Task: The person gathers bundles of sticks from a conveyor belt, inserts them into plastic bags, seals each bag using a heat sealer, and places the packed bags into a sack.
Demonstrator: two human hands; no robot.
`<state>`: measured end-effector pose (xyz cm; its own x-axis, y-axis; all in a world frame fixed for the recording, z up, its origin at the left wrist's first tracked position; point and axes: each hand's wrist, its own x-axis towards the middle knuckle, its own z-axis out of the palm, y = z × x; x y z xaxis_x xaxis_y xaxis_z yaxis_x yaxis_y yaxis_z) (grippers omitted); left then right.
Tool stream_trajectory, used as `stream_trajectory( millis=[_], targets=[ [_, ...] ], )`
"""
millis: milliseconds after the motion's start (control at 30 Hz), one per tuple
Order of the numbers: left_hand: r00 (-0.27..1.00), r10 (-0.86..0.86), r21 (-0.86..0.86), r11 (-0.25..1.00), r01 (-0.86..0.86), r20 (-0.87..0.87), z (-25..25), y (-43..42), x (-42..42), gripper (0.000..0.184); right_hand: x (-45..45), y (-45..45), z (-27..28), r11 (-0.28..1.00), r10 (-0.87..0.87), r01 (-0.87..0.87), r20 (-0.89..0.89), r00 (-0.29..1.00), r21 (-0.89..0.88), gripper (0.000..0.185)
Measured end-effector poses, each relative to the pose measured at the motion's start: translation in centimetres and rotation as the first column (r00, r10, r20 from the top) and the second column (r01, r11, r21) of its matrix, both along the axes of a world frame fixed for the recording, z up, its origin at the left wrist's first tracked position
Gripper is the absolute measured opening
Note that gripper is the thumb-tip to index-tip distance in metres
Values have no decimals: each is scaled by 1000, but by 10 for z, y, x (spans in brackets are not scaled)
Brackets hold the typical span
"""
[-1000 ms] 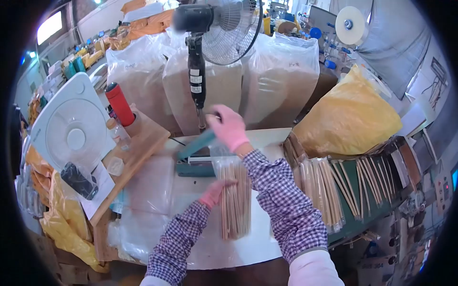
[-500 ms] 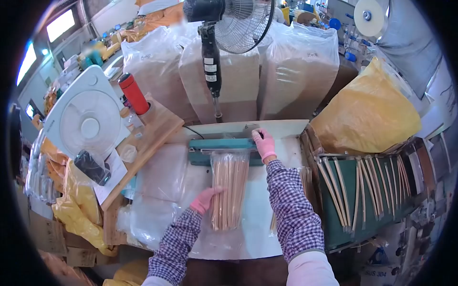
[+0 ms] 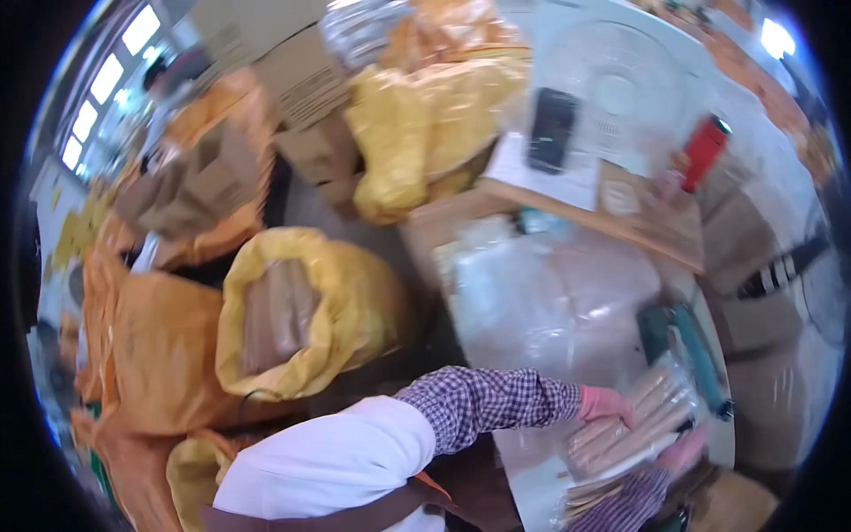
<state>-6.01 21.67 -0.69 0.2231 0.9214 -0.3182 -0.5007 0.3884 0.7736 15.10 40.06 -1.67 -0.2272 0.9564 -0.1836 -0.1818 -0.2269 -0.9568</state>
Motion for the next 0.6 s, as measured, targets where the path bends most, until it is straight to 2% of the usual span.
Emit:
stream_trajectory(
  millis=[67,100,167,233,267,300,333,400,433,467,500,533,567,600],
  targets=[
    [960,100,129,982,-138,262,37,-65,-20,35,-6,-65,5,960,-280,281,61,958,2,65],
    [917,105,188,964,-189,384,52,-104,-27,36,7,-89,-8,995,-100,100,-11,995,-27,61],
    [878,205,193,930,-312,433,20,-183,-56,37,16,-147,-30,967,220,-236,-149,964,-96,52],
    [796,489,29,846,-533,357,12,-299,-86,36,14,-205,-30,857,443,-487,-242,863,-167,45],
    [713,643,-62,753,-655,280,11,-362,-99,36,9,-229,-26,796,517,-573,-272,811,-197,42],
    [600,782,-137,621,-771,171,14,-426,-110,35,-5,-260,-10,819,461,-508,-222,860,-266,39],
    [464,884,-183,466,-865,58,21,-485,-117,35,-8,-281,-4,811,475,-511,-190,859,-284,39],
    [173,979,-204,150,-967,-104,38,-579,-127,35,-12,-309,3,795,510,-520,-121,852,-312,40],
    [-13,995,-171,-30,-985,-98,52,-601,-130,39,-13,-316,0,792,509,-508,-94,856,-338,41],
    [57,965,-306,-25,-952,-257,88,-616,-136,41,-15,-321,-5,767,533,-535,-113,839,-353,41],
    [117,990,-457,67,-887,-80,70,-641,-154,42,-13,-326,-10,744,551,-555,-127,825,-372,40],
    [80,921,-354,-66,-933,-382,28,-667,-175,40,-8,-330,-12,725,563,-568,-141,814,-388,40],
    [5,488,-15,-15,-1000,-873,-7,-670,-189,45,-14,-346,-1,774,527,-501,-43,848,-387,38],
    [-154,-277,156,13,-988,-948,-35,-668,-203,51,-23,-360,3,775,554,-505,25,832,-379,36]
  ],
)
